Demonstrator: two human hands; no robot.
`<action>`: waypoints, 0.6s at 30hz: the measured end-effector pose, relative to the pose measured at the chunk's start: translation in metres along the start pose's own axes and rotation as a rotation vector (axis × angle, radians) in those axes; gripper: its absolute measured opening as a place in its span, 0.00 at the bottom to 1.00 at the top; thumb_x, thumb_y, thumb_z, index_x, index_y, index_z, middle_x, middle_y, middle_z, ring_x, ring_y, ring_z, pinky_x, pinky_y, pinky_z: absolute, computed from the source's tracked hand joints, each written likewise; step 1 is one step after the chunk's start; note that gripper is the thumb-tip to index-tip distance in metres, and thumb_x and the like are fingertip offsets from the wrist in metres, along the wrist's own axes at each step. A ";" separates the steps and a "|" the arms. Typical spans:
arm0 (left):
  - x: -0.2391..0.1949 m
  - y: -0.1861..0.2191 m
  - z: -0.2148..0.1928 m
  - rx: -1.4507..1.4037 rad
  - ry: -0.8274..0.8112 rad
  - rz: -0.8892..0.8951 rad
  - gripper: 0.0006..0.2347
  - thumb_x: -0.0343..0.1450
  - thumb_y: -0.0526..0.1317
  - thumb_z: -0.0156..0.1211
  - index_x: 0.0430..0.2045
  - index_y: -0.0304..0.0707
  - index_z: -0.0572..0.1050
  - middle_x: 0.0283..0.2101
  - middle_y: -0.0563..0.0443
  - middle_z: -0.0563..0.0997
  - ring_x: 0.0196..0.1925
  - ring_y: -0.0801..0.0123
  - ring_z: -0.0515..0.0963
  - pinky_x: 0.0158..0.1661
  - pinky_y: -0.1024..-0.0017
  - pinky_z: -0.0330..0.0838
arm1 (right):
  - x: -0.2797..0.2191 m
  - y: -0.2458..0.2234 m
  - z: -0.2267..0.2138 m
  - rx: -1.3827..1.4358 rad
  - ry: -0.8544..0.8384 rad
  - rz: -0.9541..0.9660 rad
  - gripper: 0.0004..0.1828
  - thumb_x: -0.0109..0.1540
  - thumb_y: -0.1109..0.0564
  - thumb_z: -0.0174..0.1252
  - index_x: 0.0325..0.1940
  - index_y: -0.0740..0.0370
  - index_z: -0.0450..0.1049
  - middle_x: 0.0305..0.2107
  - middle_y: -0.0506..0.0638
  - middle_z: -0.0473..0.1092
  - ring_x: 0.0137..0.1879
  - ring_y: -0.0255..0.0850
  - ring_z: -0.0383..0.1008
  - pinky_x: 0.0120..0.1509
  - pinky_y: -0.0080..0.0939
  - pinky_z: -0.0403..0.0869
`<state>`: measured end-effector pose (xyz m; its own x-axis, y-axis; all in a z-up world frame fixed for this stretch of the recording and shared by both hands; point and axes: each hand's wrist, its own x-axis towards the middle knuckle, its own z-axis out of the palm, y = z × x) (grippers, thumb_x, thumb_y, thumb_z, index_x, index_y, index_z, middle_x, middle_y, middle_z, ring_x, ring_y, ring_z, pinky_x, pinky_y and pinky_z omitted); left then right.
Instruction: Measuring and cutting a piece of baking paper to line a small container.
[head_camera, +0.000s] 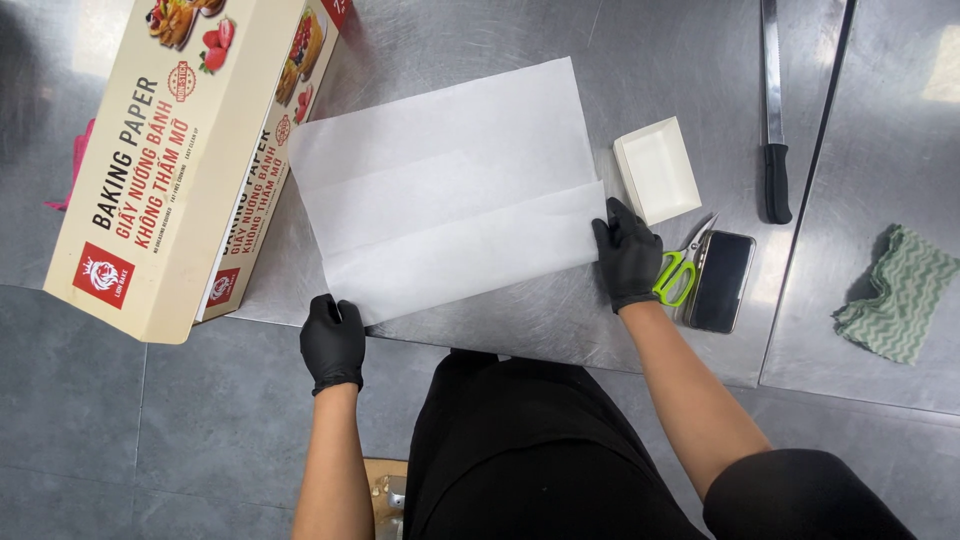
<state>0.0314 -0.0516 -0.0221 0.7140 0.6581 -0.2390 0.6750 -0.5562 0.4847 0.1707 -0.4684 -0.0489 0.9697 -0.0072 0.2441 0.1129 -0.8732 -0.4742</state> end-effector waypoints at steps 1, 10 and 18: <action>-0.001 0.001 -0.001 0.000 0.000 -0.001 0.11 0.73 0.43 0.58 0.38 0.33 0.77 0.33 0.39 0.83 0.37 0.44 0.82 0.39 0.56 0.75 | 0.001 -0.006 -0.003 0.000 -0.001 0.000 0.21 0.62 0.54 0.69 0.58 0.57 0.79 0.30 0.50 0.76 0.32 0.44 0.77 0.40 0.45 0.75; -0.005 -0.001 0.000 -0.050 0.056 0.070 0.09 0.72 0.39 0.59 0.41 0.33 0.76 0.34 0.41 0.83 0.36 0.50 0.83 0.38 0.59 0.76 | -0.006 -0.001 0.007 -0.256 -0.018 -0.132 0.19 0.66 0.49 0.64 0.62 0.47 0.78 0.41 0.50 0.74 0.46 0.46 0.75 0.50 0.49 0.68; -0.021 0.013 -0.014 -0.136 -0.027 0.003 0.14 0.72 0.33 0.56 0.52 0.39 0.74 0.28 0.42 0.78 0.29 0.58 0.77 0.35 0.61 0.73 | -0.007 -0.003 0.008 -0.357 -0.035 -0.186 0.20 0.67 0.50 0.61 0.64 0.50 0.77 0.43 0.50 0.72 0.47 0.48 0.72 0.49 0.51 0.68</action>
<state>0.0229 -0.0655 0.0009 0.7218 0.6416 -0.2595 0.6429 -0.4825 0.5949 0.1654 -0.4621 -0.0565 0.9473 0.1781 0.2663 0.2107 -0.9725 -0.0992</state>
